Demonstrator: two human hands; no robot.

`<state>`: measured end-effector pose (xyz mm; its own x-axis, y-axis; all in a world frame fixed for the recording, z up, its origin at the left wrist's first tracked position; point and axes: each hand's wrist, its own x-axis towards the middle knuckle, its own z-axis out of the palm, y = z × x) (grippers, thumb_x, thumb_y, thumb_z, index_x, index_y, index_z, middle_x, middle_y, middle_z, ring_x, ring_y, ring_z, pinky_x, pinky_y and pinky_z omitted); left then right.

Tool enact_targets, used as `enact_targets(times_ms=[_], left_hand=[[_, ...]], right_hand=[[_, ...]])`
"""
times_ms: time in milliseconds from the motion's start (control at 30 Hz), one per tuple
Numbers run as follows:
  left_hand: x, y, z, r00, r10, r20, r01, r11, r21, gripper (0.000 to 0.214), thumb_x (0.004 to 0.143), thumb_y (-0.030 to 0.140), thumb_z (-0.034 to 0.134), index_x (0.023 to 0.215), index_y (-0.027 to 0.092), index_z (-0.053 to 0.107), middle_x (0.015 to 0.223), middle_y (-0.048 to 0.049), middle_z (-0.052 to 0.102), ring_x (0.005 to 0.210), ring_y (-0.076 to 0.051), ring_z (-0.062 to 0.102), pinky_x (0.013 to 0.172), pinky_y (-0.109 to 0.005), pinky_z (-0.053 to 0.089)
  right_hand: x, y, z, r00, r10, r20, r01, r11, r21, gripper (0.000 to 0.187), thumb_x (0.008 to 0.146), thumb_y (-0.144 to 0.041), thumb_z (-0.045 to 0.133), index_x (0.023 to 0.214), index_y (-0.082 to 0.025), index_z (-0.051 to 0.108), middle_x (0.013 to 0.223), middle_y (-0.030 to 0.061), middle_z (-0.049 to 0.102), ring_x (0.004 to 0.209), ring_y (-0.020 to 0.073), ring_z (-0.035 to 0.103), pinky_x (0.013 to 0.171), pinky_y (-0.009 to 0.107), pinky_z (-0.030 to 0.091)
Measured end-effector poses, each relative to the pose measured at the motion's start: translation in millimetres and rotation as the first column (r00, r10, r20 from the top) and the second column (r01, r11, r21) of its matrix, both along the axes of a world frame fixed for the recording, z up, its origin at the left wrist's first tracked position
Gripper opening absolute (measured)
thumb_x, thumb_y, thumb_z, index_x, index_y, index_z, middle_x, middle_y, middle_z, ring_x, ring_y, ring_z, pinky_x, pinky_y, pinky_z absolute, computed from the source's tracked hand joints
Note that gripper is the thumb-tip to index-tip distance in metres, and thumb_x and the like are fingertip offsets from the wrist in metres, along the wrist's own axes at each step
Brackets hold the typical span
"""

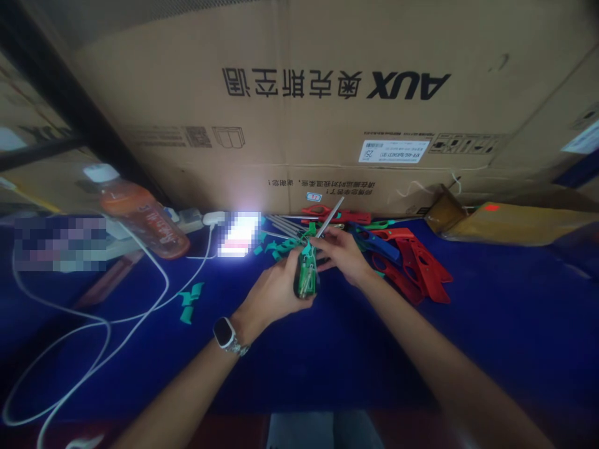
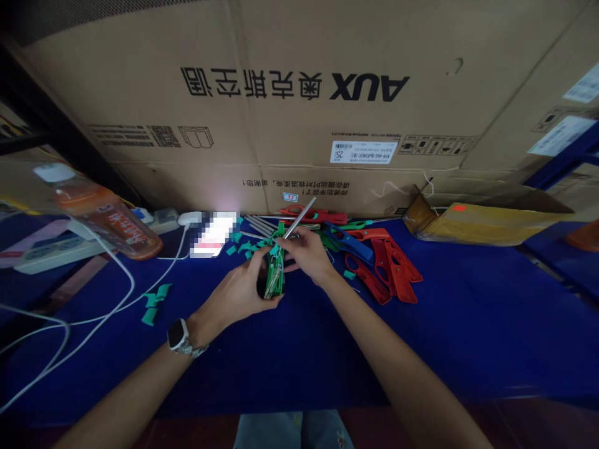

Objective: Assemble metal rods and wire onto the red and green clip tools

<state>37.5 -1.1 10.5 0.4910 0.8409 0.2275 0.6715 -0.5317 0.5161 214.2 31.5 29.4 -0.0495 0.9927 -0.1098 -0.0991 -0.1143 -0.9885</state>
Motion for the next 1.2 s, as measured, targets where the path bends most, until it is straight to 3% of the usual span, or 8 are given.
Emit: enact_targets(times_ms=[267, 400, 467, 533, 633, 733, 967, 1200], left_hand=[[-3, -2, -6.6, 0.996, -0.008, 0.085, 0.016, 0.996, -0.093, 0.106, 0.072, 0.036, 0.080, 0.156, 0.023, 0.016, 0.090, -0.0022, 0.065, 0.071, -0.023, 0.067, 0.061, -0.031, 0.050], [-12, 3, -8.2, 0.934, -0.060, 0.353, 0.141, 0.968, -0.209, 0.119, 0.069, 0.047, 0.083, 0.157, 0.024, 0.007, 0.102, -0.0051, 0.064, 0.081, -0.021, 0.066, 0.068, -0.032, 0.054], [-15, 9, -7.9, 0.846, -0.016, 0.532, 0.225, 0.917, -0.329, 0.095, 0.084, 0.053, 0.069, 0.155, 0.021, 0.015, 0.102, -0.0068, 0.064, 0.080, -0.019, 0.066, 0.066, -0.031, 0.055], [-16, 16, -8.3, 0.767, 0.130, 0.628, 0.235, 0.854, -0.464, 0.067, 0.093, 0.055, 0.053, 0.145, 0.018, 0.032, 0.093, -0.0058, 0.065, 0.072, -0.017, 0.066, 0.060, -0.030, 0.057], [-13, 24, -11.3, 0.764, 0.151, 0.627, 0.261, 0.817, -0.514, 0.054, 0.082, 0.047, 0.072, 0.121, 0.016, 0.053, 0.080, -0.0005, 0.063, 0.058, -0.013, 0.062, 0.049, -0.027, 0.057], [-8, 24, -14.0, 0.763, 0.133, 0.633, 0.307, 0.787, -0.535, 0.040, 0.079, 0.044, 0.076, 0.101, 0.014, 0.063, 0.079, -0.0011, 0.063, 0.061, -0.014, 0.063, 0.047, -0.026, 0.059], [-1, 14, -8.5, 0.712, 0.263, 0.651, 0.255, 0.767, -0.589, 0.040, 0.078, 0.046, 0.076, 0.100, 0.013, 0.071, 0.079, -0.0019, 0.066, 0.064, -0.013, 0.064, 0.052, -0.029, 0.063], [8, 10, -13.5, 0.660, 0.361, 0.659, 0.139, 0.803, -0.580, 0.042, 0.071, 0.049, 0.080, 0.089, 0.012, 0.071, 0.077, -0.0010, 0.065, 0.058, -0.011, 0.062, 0.048, -0.027, 0.061]], right_hand=[[0, 1, 1.8, 1.000, -0.023, -0.002, 0.023, 1.000, -0.004, 0.037, 0.063, -0.033, 0.088, 0.083, -0.018, 0.061, 0.077, 0.0002, 0.072, 0.054, 0.0124, 0.066, 0.042, 0.024, 0.059], [4, 0, -1.6, 1.000, -0.019, -0.014, 0.019, 0.999, 0.029, 0.040, 0.062, -0.034, 0.088, 0.083, -0.019, 0.059, 0.080, 0.0001, 0.073, 0.055, 0.0125, 0.067, 0.044, 0.026, 0.061], [5, -1, -3.3, 1.000, -0.006, -0.019, 0.007, 0.999, 0.040, 0.039, 0.063, -0.035, 0.088, 0.083, -0.019, 0.058, 0.081, 0.0000, 0.073, 0.058, 0.0134, 0.069, 0.046, 0.027, 0.062], [5, -1, -4.4, 1.000, 0.008, -0.030, -0.007, 0.999, 0.048, 0.040, 0.064, -0.037, 0.087, 0.084, -0.019, 0.058, 0.081, 0.0000, 0.073, 0.061, 0.0144, 0.070, 0.048, 0.028, 0.063], [3, -2, -5.8, 0.999, 0.026, -0.034, -0.023, 0.997, 0.079, 0.041, 0.063, -0.039, 0.087, 0.086, -0.019, 0.060, 0.084, 0.0007, 0.072, 0.064, 0.0156, 0.071, 0.051, 0.029, 0.063], [0, -3, -8.0, 1.000, 0.007, -0.011, -0.006, 0.992, 0.123, 0.042, 0.062, -0.042, 0.087, 0.087, -0.019, 0.062, 0.087, 0.0013, 0.072, 0.065, 0.0154, 0.070, 0.054, 0.030, 0.064], [-10, -9, -14.8, 0.994, -0.105, 0.016, 0.097, 0.961, 0.260, 0.051, 0.074, -0.044, 0.078, 0.118, -0.027, 0.060, 0.090, 0.0001, 0.072, 0.068, 0.0178, 0.070, 0.053, 0.028, 0.059], [-10, -10, -25.4, 0.968, -0.153, 0.199, 0.056, 0.904, 0.425, 0.020, 0.087, -0.040, 0.063, 0.099, -0.024, 0.064, 0.095, 0.0020, 0.069, 0.075, 0.0165, 0.066, 0.062, 0.026, 0.054]])
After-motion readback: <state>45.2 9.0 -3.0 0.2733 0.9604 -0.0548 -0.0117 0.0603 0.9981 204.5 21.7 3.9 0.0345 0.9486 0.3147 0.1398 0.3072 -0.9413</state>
